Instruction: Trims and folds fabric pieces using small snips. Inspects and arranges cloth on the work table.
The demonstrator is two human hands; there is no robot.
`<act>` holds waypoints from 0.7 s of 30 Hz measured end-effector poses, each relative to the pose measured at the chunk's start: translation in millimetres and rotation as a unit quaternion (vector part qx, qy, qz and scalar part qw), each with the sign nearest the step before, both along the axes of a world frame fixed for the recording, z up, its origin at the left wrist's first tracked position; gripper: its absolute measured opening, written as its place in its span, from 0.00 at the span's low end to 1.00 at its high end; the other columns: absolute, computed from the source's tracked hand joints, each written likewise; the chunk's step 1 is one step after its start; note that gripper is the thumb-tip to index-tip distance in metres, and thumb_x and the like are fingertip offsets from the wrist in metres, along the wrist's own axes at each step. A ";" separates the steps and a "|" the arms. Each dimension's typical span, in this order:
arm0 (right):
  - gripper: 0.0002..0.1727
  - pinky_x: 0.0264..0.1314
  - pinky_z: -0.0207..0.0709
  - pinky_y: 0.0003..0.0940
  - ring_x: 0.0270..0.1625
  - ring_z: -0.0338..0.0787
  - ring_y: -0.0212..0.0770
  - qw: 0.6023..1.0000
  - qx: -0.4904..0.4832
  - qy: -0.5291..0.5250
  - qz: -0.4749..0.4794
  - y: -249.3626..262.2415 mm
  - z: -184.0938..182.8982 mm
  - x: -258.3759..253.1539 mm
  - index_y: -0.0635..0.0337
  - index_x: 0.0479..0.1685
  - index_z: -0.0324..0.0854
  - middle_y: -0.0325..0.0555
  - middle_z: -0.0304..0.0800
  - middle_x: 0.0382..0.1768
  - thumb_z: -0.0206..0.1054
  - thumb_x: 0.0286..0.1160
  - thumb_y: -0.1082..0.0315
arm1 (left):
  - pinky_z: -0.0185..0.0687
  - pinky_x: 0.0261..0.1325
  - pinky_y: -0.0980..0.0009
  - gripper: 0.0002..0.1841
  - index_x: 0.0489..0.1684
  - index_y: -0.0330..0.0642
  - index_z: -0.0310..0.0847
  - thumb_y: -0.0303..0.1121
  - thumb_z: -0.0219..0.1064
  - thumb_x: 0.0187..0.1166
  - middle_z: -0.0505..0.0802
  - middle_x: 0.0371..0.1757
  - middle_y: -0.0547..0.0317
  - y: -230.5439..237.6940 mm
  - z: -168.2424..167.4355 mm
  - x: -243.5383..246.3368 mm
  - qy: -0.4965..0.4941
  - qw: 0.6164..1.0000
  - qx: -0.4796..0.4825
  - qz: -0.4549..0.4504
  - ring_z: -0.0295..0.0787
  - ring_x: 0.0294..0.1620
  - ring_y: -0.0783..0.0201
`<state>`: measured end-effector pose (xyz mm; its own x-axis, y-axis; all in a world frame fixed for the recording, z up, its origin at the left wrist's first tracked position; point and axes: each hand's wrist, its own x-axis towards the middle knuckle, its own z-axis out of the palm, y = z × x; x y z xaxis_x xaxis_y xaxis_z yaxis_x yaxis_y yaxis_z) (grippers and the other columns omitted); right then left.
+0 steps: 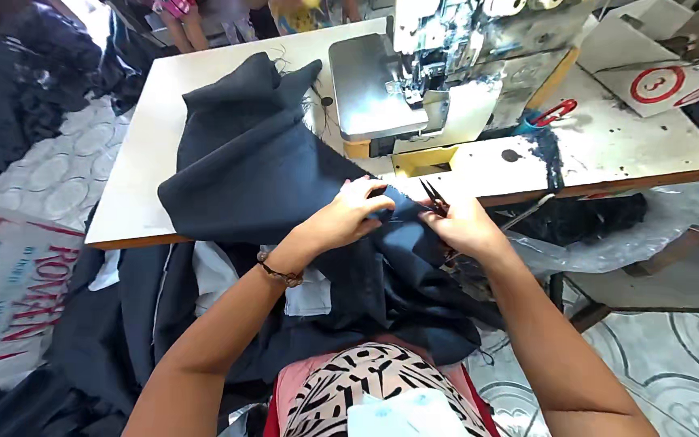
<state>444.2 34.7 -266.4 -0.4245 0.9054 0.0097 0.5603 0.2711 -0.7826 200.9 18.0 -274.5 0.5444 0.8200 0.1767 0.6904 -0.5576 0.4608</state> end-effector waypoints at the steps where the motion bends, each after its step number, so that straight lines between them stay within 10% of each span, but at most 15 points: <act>1: 0.10 0.44 0.80 0.54 0.39 0.88 0.52 1.000 0.014 -0.006 0.004 -1.7 3.3 -0.6 0.66 0.53 0.88 0.59 0.90 0.40 0.64 0.81 0.76 | 0.53 0.82 0.25 0.18 0.61 0.43 0.88 0.28 0.75 0.72 0.79 0.79 0.34 -0.6 0.3 -0.2 0.008 1.000 -0.002 0.000 0.65 0.86 0.29; 8: 0.09 0.19 0.69 0.31 0.16 0.71 0.33 0.980 -0.062 0.180 -0.060 -26.4 -38.6 -22.8 0.64 0.48 0.81 0.43 0.76 0.22 0.58 0.75 0.75 | 0.50 0.79 0.20 0.12 0.46 0.45 0.94 0.30 0.82 0.65 0.76 0.83 0.35 -18.5 8.2 7.2 0.081 0.997 -0.019 0.003 0.60 0.87 0.28; 12: 0.23 0.43 0.81 0.32 0.37 0.85 0.29 0.972 -0.067 0.212 -0.077 -33.1 -60.6 -25.2 0.61 0.59 0.82 0.41 0.88 0.38 0.71 0.76 0.51 | 0.49 0.81 0.21 0.11 0.45 0.47 0.95 0.30 0.82 0.65 0.75 0.84 0.38 -26.9 9.1 10.9 0.078 0.995 -0.047 -0.030 0.57 0.90 0.30; 17: 0.08 0.36 0.81 0.28 0.30 0.85 0.26 0.965 -0.062 0.240 -0.083 -32.6 -62.2 -24.3 0.61 0.44 0.86 0.38 0.88 0.29 0.73 0.77 0.65 | 0.51 0.81 0.22 0.07 0.42 0.44 0.95 0.29 0.79 0.68 0.75 0.84 0.37 -24.7 6.8 16.2 0.067 0.996 -0.037 -0.045 0.58 0.89 0.29; 21: 0.04 0.28 0.77 0.23 0.24 0.82 0.23 0.968 -0.083 0.232 -0.035 -30.9 -53.2 -7.2 0.58 0.37 0.86 0.34 0.86 0.23 0.72 0.77 0.68 | 0.67 0.79 0.30 0.05 0.37 0.46 0.91 0.30 0.68 0.79 0.93 0.57 0.50 -49.1 15.8 19.4 0.086 0.987 0.075 -0.112 0.85 0.71 0.44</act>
<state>437.0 3.8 -319.6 -0.3476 0.9369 0.0365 0.1496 0.0938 -0.9843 220.3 -31.2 -258.7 0.7421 0.6468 0.1759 0.6027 -0.7587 0.2472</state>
